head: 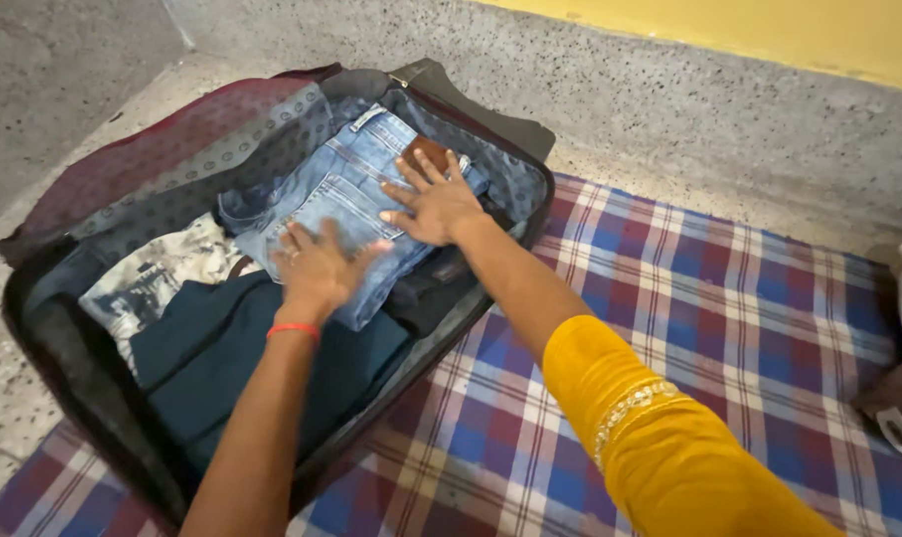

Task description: The person folds a pair of light blue jeans and a white long-sleeved shirt on a plaid mattress. The jeans are folded into a compact rectangle and placed into an open suitcase. The white shirt is then folded in a similar manner.

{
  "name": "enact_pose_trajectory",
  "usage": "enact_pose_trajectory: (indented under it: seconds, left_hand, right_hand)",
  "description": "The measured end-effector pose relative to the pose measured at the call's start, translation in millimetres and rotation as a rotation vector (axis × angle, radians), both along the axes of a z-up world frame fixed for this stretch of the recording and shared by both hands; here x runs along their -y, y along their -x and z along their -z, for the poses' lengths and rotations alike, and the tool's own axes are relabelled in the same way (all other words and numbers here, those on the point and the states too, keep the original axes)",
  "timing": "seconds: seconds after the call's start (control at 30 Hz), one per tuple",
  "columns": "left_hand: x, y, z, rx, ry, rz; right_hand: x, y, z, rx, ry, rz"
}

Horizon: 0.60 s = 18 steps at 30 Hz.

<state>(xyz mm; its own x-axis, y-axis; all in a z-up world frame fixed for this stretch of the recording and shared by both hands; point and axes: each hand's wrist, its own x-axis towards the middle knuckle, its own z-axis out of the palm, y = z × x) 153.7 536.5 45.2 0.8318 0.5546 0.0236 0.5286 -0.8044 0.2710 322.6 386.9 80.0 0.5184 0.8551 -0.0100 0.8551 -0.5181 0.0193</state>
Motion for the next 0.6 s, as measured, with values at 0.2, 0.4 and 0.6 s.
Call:
enact_pose_trajectory:
  seconds: [0.2,0.4,0.6]
  left_hand:
    - [41.5,28.9,-12.6,-0.091,0.017,0.13]
    - [51.7,22.2,5.4,-0.143,-0.179,0.041]
    - [75.7,-18.3,18.2,-0.383,-0.122,-0.263]
  right_hand:
    - [28.0,29.9,-12.8,-0.008,0.004,-0.016]
    - [10.9,46.1,-3.2,-0.163,0.25,0.121]
    - [29.1,83.6,15.9,-0.213,0.126,0.142]
